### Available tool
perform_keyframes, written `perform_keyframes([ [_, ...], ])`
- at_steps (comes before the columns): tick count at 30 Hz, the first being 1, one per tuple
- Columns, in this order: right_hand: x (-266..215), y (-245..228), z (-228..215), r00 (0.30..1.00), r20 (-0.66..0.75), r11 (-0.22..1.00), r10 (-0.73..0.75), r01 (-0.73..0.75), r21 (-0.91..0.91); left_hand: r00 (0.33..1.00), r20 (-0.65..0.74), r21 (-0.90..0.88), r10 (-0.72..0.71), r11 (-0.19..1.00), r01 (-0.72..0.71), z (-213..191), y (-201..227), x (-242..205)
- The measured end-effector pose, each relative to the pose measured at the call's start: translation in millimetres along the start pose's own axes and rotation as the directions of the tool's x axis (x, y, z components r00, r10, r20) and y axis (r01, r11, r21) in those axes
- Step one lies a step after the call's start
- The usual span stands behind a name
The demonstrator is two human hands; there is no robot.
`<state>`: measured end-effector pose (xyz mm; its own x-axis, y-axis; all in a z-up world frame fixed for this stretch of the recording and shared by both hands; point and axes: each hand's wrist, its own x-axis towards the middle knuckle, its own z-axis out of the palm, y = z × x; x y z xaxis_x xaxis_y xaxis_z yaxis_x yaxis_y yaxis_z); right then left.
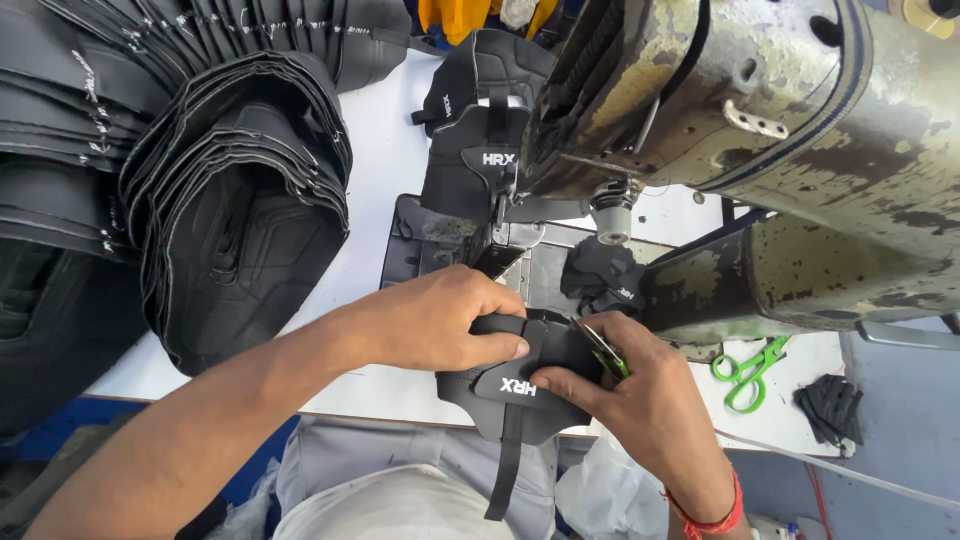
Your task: The person uses a sewing machine to stitch black knee pads, guiding the fabric under the needle and trimming excess thread with scissors. They repeatedly pick up knee pads from a stack, sew them, and place the finished items aside.
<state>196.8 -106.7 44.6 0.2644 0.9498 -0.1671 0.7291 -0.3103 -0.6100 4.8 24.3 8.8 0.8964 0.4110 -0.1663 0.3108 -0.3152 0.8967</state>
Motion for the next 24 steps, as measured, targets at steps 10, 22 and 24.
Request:
perform_keyframes([
  [10,-1,2,1,1.000,-0.005,1.000,-0.019,0.019,-0.013,1.000,0.010,-0.058,0.006,0.998,-0.006,1,-4,4],
  [22,2,7,1,0.995,-0.046,0.996,-0.084,0.082,-0.045,0.998,0.001,-0.028,0.063,0.998,-0.063,1,-6,10],
  [24,3,6,-1,0.994,-0.058,0.995,-0.091,0.089,-0.036,1.000,-0.002,-0.006,0.004,1.000,-0.004,0,-1,10],
])
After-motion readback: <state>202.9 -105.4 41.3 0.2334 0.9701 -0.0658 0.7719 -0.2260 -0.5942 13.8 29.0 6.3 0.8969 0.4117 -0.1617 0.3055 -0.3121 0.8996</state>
